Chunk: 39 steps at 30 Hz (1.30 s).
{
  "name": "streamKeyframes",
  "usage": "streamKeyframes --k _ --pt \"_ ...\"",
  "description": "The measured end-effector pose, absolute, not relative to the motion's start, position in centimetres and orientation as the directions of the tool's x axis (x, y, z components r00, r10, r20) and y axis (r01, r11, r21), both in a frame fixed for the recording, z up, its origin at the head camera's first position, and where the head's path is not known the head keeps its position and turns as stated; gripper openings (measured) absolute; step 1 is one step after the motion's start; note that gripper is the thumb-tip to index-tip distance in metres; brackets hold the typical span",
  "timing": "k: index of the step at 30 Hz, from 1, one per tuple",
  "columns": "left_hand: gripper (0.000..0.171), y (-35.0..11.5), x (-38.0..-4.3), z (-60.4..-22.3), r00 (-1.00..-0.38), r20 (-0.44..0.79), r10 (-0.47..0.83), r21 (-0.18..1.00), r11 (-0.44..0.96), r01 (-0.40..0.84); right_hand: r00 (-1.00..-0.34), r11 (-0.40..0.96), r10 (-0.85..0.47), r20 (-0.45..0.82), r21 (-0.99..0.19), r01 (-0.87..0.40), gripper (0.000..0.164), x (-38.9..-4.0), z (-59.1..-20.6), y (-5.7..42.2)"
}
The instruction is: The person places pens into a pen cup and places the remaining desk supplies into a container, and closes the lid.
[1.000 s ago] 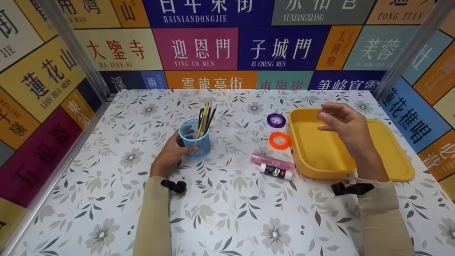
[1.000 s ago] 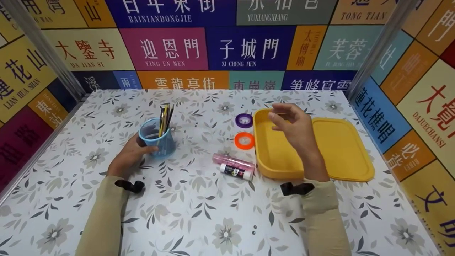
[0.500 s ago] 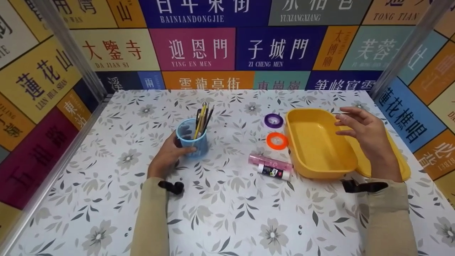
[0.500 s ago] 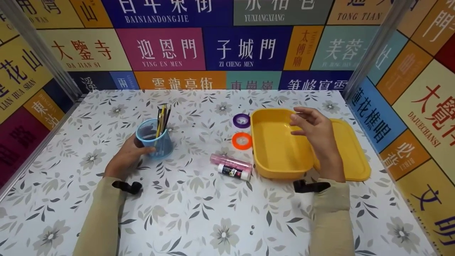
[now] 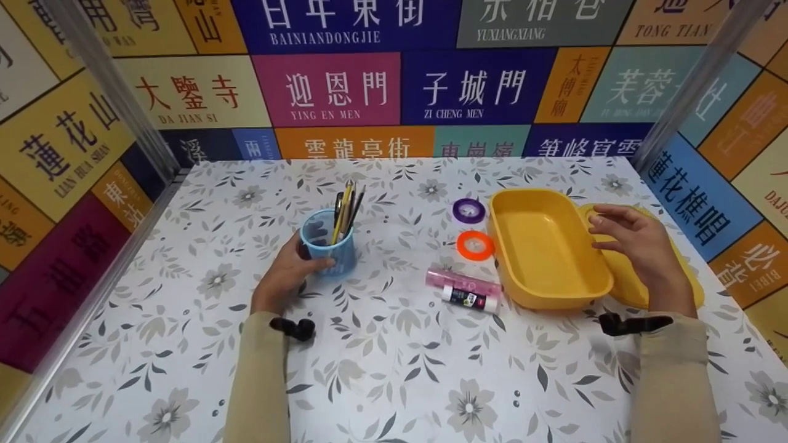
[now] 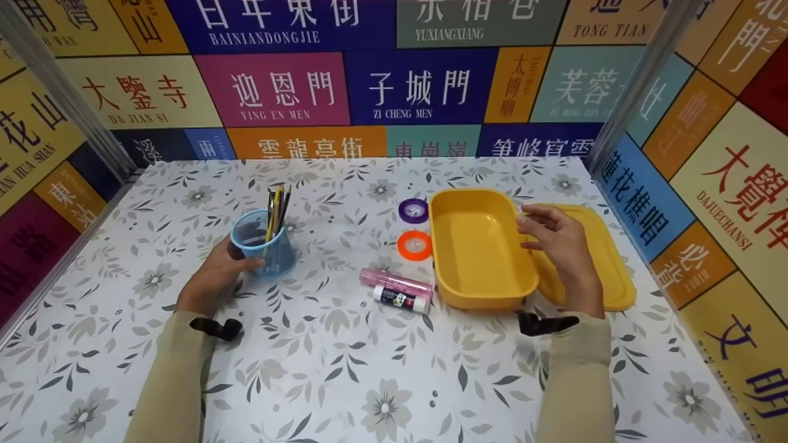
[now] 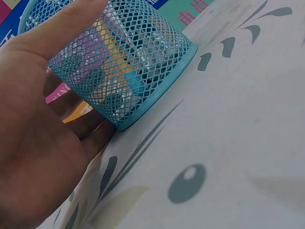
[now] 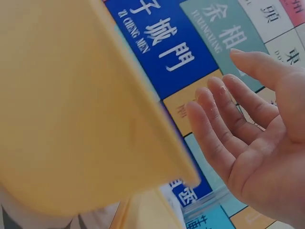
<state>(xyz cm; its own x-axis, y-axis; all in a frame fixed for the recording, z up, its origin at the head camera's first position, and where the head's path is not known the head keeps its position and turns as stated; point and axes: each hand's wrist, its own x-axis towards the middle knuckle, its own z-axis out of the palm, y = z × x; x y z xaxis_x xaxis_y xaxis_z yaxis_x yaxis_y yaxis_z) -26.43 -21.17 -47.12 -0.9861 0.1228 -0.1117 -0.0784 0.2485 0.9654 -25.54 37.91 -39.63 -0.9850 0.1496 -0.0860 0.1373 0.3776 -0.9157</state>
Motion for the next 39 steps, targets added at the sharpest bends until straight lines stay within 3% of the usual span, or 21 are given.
streamKeyframes --k 9,23,29,39 --pt "0.112 -21.0 -26.4 -47.0 -0.983 -0.155 0.094 0.950 0.288 -0.122 -0.970 0.415 0.210 -0.126 -0.887 0.205 0.081 -25.5 -40.9 39.5" --pt "0.111 -21.5 -26.3 -47.2 -0.986 -0.133 0.105 0.952 0.289 -0.098 -0.973 0.551 0.051 -0.226 -0.806 0.216 0.083 -25.7 -42.2 40.8" --pt "0.113 -21.4 -26.3 -47.2 -0.983 -0.164 0.086 0.948 0.289 -0.133 -0.954 0.540 0.071 -0.291 -0.793 0.282 0.086 -25.8 -42.1 40.7" --pt "0.103 -21.8 -26.6 -47.3 -0.985 -0.121 0.124 0.951 0.300 -0.079 -0.898 0.445 0.046 -0.438 -0.795 0.411 0.089 -25.7 -41.6 41.1"
